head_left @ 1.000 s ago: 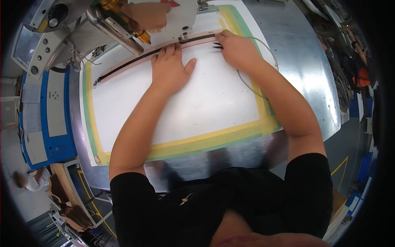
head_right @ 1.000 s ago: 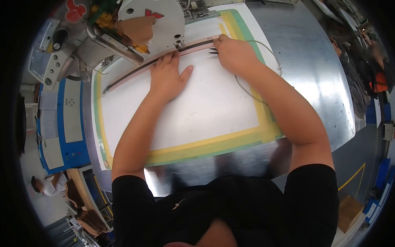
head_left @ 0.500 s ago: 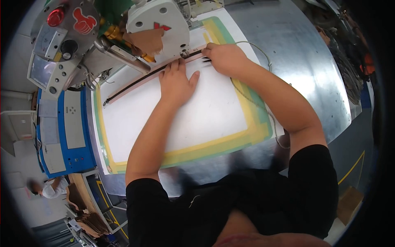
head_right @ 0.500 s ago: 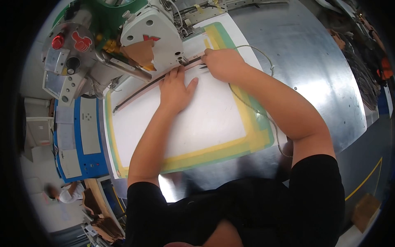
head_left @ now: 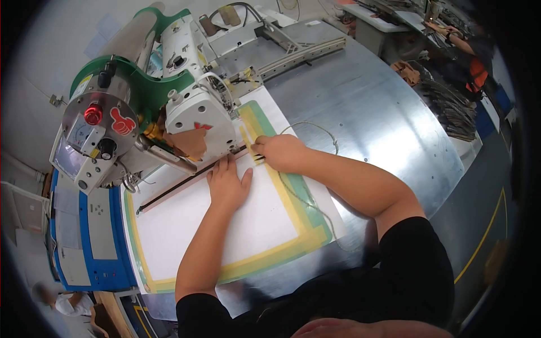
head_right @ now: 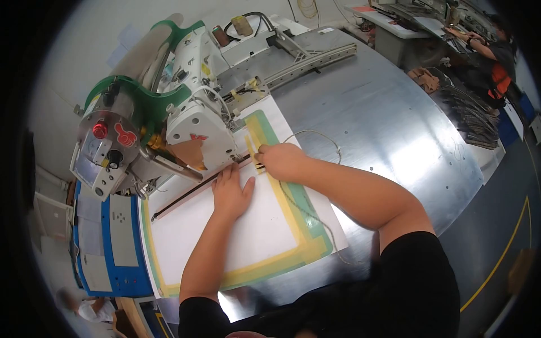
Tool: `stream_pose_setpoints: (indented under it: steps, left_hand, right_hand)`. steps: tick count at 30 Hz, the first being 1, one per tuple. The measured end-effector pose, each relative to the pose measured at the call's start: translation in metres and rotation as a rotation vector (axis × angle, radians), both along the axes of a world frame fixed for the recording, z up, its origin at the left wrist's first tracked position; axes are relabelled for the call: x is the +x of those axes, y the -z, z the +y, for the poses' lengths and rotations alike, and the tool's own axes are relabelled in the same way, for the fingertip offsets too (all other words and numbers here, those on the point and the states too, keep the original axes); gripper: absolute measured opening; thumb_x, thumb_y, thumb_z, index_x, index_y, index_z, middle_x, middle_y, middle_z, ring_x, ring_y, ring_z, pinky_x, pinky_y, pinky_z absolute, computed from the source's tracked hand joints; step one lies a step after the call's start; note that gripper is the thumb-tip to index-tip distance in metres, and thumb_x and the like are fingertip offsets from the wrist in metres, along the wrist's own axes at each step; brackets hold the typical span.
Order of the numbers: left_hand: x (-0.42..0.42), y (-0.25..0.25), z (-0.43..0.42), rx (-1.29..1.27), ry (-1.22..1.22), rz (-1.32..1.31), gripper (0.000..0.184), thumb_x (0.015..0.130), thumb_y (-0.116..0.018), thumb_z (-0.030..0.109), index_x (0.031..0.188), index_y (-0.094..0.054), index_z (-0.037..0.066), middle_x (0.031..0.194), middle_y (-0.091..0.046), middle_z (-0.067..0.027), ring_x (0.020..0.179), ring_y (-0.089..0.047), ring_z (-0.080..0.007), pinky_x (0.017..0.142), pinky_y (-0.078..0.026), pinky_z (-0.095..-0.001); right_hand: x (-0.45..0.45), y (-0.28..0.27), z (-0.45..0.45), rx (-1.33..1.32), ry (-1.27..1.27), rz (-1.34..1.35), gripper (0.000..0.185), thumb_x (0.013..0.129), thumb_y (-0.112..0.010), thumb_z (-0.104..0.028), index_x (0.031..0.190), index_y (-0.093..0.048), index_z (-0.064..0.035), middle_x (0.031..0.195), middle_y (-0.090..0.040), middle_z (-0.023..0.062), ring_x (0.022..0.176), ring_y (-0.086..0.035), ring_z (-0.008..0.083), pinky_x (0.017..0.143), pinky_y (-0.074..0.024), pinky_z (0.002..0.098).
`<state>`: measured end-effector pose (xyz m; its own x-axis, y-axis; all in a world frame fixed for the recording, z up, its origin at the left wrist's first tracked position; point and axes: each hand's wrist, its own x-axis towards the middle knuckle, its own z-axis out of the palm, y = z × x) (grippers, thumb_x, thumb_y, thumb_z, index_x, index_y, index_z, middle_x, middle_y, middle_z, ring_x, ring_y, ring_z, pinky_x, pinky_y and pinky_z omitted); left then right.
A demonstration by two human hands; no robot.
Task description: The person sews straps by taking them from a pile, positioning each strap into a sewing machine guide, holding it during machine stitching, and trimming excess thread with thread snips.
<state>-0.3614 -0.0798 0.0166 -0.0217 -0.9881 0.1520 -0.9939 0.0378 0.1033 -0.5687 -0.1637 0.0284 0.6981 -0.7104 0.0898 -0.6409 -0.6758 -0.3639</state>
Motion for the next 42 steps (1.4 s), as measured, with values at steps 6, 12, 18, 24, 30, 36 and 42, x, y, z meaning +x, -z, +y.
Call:
stream_pose_setpoints:
  steps: [6, 12, 18, 24, 30, 36, 42]
  left_hand:
    - [0.001, 0.005, 0.0, -0.051, 0.035, -0.01, 0.072, 0.097, -0.063, 0.045, 0.147, -0.051, -0.004, 0.15, -0.054, -0.0213, 0.138, -0.051, -0.037, 0.112, -0.036, -0.0527]
    - [0.001, 0.007, 0.0, -0.062, 0.035, 0.039, 0.068, 0.097, -0.064, 0.043, 0.148, -0.053, 0.0, 0.15, -0.055, -0.0208, 0.139, -0.05, -0.0383, 0.114, -0.035, -0.0553]
    - [0.051, 0.004, 0.02, -0.053, -0.018, -0.008, 0.069, 0.1, -0.061, 0.048, 0.15, -0.051, 0.001, 0.153, -0.053, -0.0223, 0.143, -0.048, -0.0352, 0.116, -0.034, -0.0539]
    - [0.246, 0.036, 0.058, -0.097, -0.512, -0.032, 0.067, 0.107, -0.046, 0.05, 0.151, -0.05, 0.0, 0.155, -0.052, -0.0232, 0.144, -0.049, -0.0375, 0.114, -0.042, -0.0541]
    - [0.332, 0.007, 0.085, 0.055, -0.767, -0.079, 0.06, 0.106, -0.046, 0.05, 0.146, -0.056, 0.006, 0.154, -0.054, -0.0169, 0.137, -0.054, -0.0362, 0.108, -0.045, -0.0572]
    - [0.423, 0.023, 0.064, 0.119, -0.822, 0.038, 0.046, 0.1, -0.063, 0.038, 0.123, -0.067, -0.001, 0.115, -0.072, -0.0227, 0.107, -0.07, -0.0399, 0.088, -0.055, -0.0496]
    - [0.445, -0.016, 0.063, 0.018, -0.931, 0.579, 0.025, 0.098, -0.069, 0.021, 0.085, -0.063, 0.0, 0.059, -0.053, -0.0072, 0.043, -0.05, -0.0207, 0.042, -0.036, -0.0391]
  right_hand:
    - [0.006, 0.009, 0.001, -0.016, -0.041, -0.036, 0.038, 0.095, -0.057, -0.012, 0.131, -0.068, -0.0098, 0.125, -0.065, 0.0093, 0.109, -0.07, 0.0317, 0.089, -0.0584, 0.0443]
    - [0.005, 0.011, 0.0, -0.035, -0.063, -0.041, 0.038, 0.094, -0.058, -0.012, 0.13, -0.069, -0.0114, 0.125, -0.066, 0.0085, 0.109, -0.07, 0.0307, 0.089, -0.0584, 0.0441]
    - [-0.004, 0.008, 0.001, -0.021, -0.111, -0.023, 0.043, 0.091, -0.06, -0.013, 0.134, -0.068, -0.0121, 0.136, -0.065, 0.0059, 0.112, -0.069, 0.0299, 0.094, -0.0566, 0.0436]
    - [-0.007, 0.0, 0.004, 0.037, -0.117, -0.033, 0.034, 0.093, -0.064, -0.015, 0.126, -0.068, -0.0066, 0.123, -0.063, 0.0092, 0.113, -0.067, 0.0319, 0.094, -0.0569, 0.0447]
    - [-0.001, -0.001, 0.0, 0.08, -0.112, 0.016, 0.032, 0.093, -0.064, -0.016, 0.124, -0.068, -0.0057, 0.121, -0.061, 0.0098, 0.112, -0.067, 0.0323, 0.094, -0.0569, 0.0449]
    - [-0.001, 0.006, -0.002, 0.041, -0.129, -0.015, 0.031, 0.092, -0.065, -0.016, 0.121, -0.07, -0.0067, 0.121, -0.062, 0.0105, 0.11, -0.068, 0.0333, 0.092, -0.0573, 0.045]
    - [0.0, 0.012, -0.003, -0.003, -0.112, -0.052, 0.03, 0.091, -0.066, -0.018, 0.119, -0.07, -0.0075, 0.121, -0.063, 0.01, 0.109, -0.069, 0.0329, 0.091, -0.0574, 0.0448]
